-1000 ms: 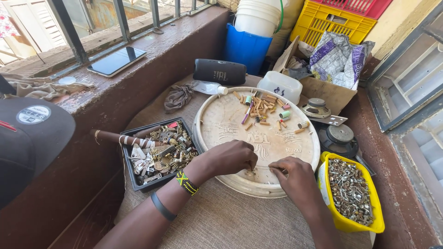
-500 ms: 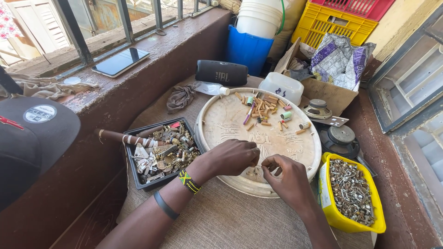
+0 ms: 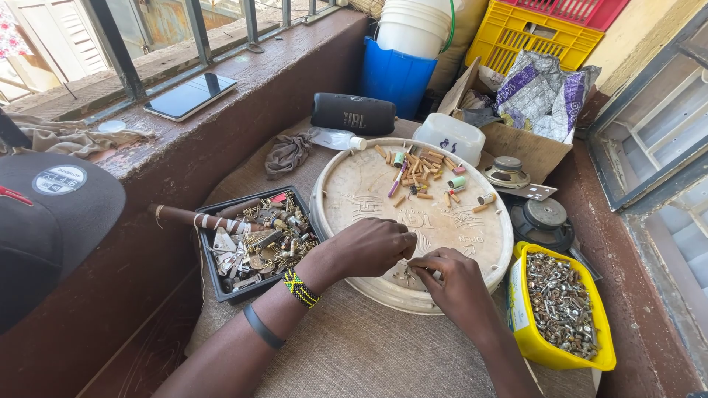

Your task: Sorting and inspecting small metal hardware components from a mixed tray into separate containers.

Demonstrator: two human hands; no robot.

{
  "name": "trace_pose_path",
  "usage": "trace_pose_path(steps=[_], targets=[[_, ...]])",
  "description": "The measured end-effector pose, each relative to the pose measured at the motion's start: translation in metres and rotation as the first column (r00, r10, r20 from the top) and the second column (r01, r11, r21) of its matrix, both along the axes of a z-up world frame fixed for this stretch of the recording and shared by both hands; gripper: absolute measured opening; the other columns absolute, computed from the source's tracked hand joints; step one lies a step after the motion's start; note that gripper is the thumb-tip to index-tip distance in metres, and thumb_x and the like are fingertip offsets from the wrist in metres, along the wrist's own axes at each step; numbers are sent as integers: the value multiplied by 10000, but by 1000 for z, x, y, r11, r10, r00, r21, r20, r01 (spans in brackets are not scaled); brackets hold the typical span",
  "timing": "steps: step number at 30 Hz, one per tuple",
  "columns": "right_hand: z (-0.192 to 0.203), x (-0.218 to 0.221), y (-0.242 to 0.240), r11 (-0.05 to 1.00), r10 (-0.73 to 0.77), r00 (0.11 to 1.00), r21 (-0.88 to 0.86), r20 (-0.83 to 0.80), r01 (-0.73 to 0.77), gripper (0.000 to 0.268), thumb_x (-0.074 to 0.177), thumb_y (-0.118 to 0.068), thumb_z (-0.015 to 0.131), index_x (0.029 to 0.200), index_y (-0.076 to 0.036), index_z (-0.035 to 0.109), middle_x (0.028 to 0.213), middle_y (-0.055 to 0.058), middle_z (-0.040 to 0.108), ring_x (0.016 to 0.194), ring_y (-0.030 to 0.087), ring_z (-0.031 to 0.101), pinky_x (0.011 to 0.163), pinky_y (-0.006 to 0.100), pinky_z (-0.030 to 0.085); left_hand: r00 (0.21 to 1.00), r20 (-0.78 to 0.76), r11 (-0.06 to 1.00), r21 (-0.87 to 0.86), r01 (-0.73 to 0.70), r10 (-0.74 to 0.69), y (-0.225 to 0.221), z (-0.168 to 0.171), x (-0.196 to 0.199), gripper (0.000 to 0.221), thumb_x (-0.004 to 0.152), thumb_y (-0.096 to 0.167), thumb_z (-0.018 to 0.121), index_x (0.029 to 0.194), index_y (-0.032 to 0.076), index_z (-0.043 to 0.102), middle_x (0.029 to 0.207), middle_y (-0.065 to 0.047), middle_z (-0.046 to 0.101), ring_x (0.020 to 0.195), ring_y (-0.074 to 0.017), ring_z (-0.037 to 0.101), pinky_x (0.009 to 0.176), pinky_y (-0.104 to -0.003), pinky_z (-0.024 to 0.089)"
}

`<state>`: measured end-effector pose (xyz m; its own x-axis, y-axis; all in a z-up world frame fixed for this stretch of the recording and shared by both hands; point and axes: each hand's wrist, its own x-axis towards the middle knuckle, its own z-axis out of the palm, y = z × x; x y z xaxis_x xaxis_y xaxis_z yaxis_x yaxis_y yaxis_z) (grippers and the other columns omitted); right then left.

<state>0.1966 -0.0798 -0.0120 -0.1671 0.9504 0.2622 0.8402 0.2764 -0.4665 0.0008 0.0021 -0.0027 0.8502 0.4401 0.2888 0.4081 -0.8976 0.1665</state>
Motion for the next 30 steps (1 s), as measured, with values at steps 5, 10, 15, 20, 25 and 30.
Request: trace_pose_path(steps=[5,10,15,20,25,30], targets=[[1,-1,4,999,-16,998,-37,63,19,217,914,-249,716,1078,-138,805,1006,43,771,897,187,742,779,345,576,1000,13,1000,-9,2,-2,1,-1,1,127,979,64,565,977,96,688,847,-79,701,709,-286,668,547,-427,478],[0,4,5,1000,1,996,-20,95,0,68,895,-193,732,935,-150,768,848,13,706,741,138,653,687,328,514,1000,18,1000,-23,2,-1,0,1,1,124,964,77,555,975,113,672,858,-75,695,728,-294,667,563,-437,484],[11,0,-3,998,-64,998,-13,-27,64,119,868,-196,744,976,-158,780,927,-21,796,795,118,722,641,297,544,1000,18,998,-66,14,-13,-2,6,-2,191,975,120,524,1054,133,698,932,-84,704,795,-307,692,592,-444,510],[12,0,-6,997,-80,996,-16,-29,80,135,890,-249,731,990,-170,776,930,-31,794,806,120,707,661,307,533,996,67,997,-48,64,-61,-3,5,-3,265,974,119,516,1067,149,762,951,-100,717,804,-300,692,609,-444,524],[16,-1,-7,994,-104,994,-26,-34,103,156,898,-278,717,1010,-186,773,987,-39,804,904,121,731,686,316,539,994,77,996,-44,83,-79,-1,5,-4,158,960,154,606,985,122,759,929,-85,715,777,-282,683,593,-425,512],[19,-4,-9,990,-124,990,-81,-64,118,191,883,-281,740,1026,-166,793,970,-28,838,895,100,773,763,288,593,997,47,996,-57,63,-60,0,4,-3,85,956,185,692,953,129,756,880,-57,731,757,-248,691,578,-387,513]])
